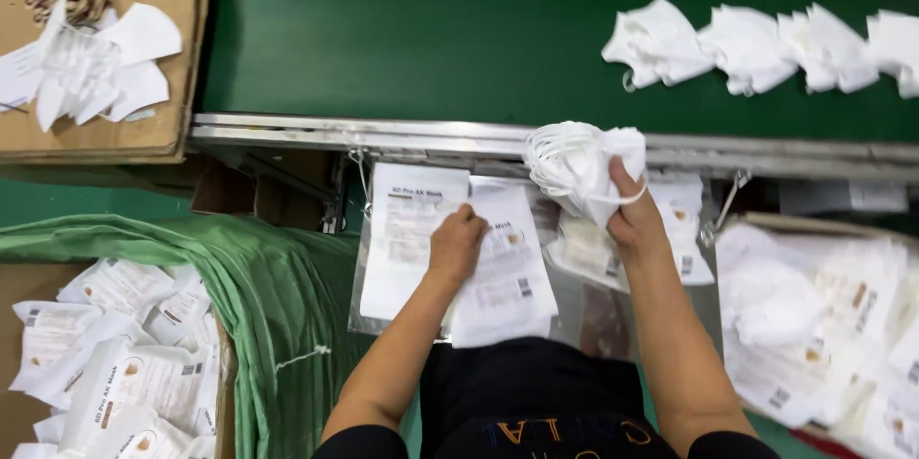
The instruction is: Sort, organize, fold, and package manufactured face masks on a factory production line.
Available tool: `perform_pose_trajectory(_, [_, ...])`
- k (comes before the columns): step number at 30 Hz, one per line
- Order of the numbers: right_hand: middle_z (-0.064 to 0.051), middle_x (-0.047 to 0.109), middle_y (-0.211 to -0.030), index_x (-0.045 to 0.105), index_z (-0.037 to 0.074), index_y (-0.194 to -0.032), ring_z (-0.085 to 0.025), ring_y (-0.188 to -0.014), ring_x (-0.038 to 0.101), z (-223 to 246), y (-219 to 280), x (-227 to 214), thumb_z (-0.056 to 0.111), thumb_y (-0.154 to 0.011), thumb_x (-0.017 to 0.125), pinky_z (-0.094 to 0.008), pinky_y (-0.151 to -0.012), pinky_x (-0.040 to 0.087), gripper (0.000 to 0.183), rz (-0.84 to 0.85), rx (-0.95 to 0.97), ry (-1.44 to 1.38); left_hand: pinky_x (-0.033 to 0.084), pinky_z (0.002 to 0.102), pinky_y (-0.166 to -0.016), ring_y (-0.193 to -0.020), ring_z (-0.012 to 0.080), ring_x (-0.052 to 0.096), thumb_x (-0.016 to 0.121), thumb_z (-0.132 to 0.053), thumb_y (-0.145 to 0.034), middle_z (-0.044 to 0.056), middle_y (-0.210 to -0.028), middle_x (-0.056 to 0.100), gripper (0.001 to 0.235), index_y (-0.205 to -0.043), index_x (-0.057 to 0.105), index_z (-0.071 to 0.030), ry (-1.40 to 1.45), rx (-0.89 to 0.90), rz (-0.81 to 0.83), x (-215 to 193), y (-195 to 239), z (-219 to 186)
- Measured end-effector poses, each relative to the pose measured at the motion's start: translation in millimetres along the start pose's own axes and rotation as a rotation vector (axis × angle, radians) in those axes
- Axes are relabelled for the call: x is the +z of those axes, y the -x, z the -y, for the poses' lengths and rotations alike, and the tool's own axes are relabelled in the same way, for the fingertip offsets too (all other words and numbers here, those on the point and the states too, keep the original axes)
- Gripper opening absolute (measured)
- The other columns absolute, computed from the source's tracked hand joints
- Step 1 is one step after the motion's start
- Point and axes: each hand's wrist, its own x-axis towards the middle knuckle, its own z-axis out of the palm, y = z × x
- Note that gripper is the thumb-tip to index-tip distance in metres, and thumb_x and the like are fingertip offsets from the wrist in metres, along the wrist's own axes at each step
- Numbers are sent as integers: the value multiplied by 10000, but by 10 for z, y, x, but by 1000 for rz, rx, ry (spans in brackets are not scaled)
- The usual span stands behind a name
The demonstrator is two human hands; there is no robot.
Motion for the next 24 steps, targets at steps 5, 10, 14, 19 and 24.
perform_pose_trajectory(5, [-83, 702, -1254, 576, 14, -1372, -205, -1130, 672, 82, 144, -255, 160, -962, 717, -364, -977, 565, 457, -48, -263, 421, 532, 467, -738, -903, 334, 650, 746, -207, -876, 84, -1053, 625, 126, -956, 700, -121, -25, 32, 20, -20, 98, 203])
perform_pose_trajectory(10, [-97, 734, -1180, 607, 14, -1349, -156, -1054, 673, 233, 457, -315, 65, -941, 771, -316, -930, 560, 443, -198, -623, 1012, 537, 451, -752, -911, 325, 663, 733, -143, -857, 63, -993, 648, 78, -931, 717, -123, -68, 211, -41, -44, 197, 115])
perform_pose_trajectory(14, [-119, 778, -1099, 590, 50, -1349, -184, -1021, 739, 363, 709, -193, 154, -909, 789, -332, -911, 584, 494, -208, -522, 1076, 534, 382, -714, -835, 268, 666, 762, -84, -901, 51, -964, 680, 88, -984, 743, -105, -35, 402, -108, -670, 196, -435])
perform_pose_trajectory(19, [-196, 724, -1177, 481, 132, -1504, -294, -1074, 719, 118, 869, 209, 311, -920, 743, -382, -938, 551, 666, -51, -260, 1235, 518, 369, -686, -788, 234, 646, 807, -5, -808, 39, -1016, 687, 248, -1036, 759, -89, -158, 717, -105, -1191, 171, -1338])
perform_pose_trajectory(24, [-207, 679, -1331, 432, 60, -1505, -302, -1203, 687, 16, 1182, 405, 331, -768, 826, -369, -1023, 546, 878, 377, -201, 1106, 513, 380, -710, -825, 274, 629, 809, -95, -761, 90, -1082, 635, 370, -1092, 653, -39, -78, 614, 12, -873, 222, -1166])
